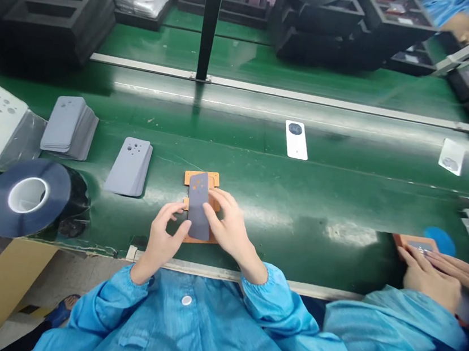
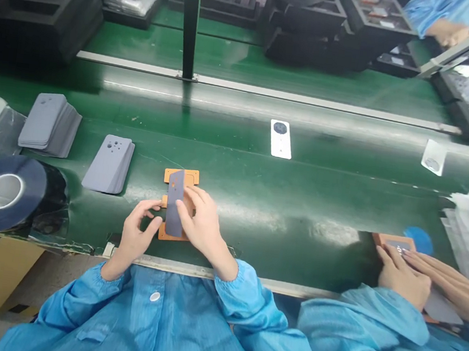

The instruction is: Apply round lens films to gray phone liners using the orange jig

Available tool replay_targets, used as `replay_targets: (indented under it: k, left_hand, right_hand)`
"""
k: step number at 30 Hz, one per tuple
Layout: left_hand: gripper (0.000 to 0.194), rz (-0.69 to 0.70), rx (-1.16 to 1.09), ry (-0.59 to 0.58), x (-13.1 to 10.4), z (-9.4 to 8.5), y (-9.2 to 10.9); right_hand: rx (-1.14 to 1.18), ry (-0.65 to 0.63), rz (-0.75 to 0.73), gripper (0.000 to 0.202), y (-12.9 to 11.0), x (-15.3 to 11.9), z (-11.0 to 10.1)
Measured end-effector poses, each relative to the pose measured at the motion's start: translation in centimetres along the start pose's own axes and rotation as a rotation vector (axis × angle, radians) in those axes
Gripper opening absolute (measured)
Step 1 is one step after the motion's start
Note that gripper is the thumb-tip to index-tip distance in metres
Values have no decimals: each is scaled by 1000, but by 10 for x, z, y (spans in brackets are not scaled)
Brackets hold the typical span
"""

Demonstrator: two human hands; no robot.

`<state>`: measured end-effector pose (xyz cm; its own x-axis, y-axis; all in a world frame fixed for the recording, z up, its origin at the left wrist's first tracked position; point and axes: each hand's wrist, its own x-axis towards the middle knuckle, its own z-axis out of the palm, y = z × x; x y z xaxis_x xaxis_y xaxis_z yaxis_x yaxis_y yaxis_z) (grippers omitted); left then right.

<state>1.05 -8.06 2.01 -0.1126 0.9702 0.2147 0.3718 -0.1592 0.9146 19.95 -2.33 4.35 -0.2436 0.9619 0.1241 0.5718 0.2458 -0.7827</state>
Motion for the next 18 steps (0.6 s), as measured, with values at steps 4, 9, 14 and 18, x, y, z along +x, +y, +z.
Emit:
replay_targets:
  k: [4,9,14,18]
  left_hand:
    - [49,-327,-274,41,10,-11,-9]
    - [48,-512,-426,80,13,-20,-18]
    - [53,-585,-564,130,16,-17,-16]
    - [53,-549,-533,125,18,-25,-14]
  right_hand:
    - [193,-306,-100,37,-15,-6,1]
    - [147,-256,4,34,-9,-8,12]
    - [374,-334,175,51,0,0,21]
    - [565,-267,268,55,13,38,21]
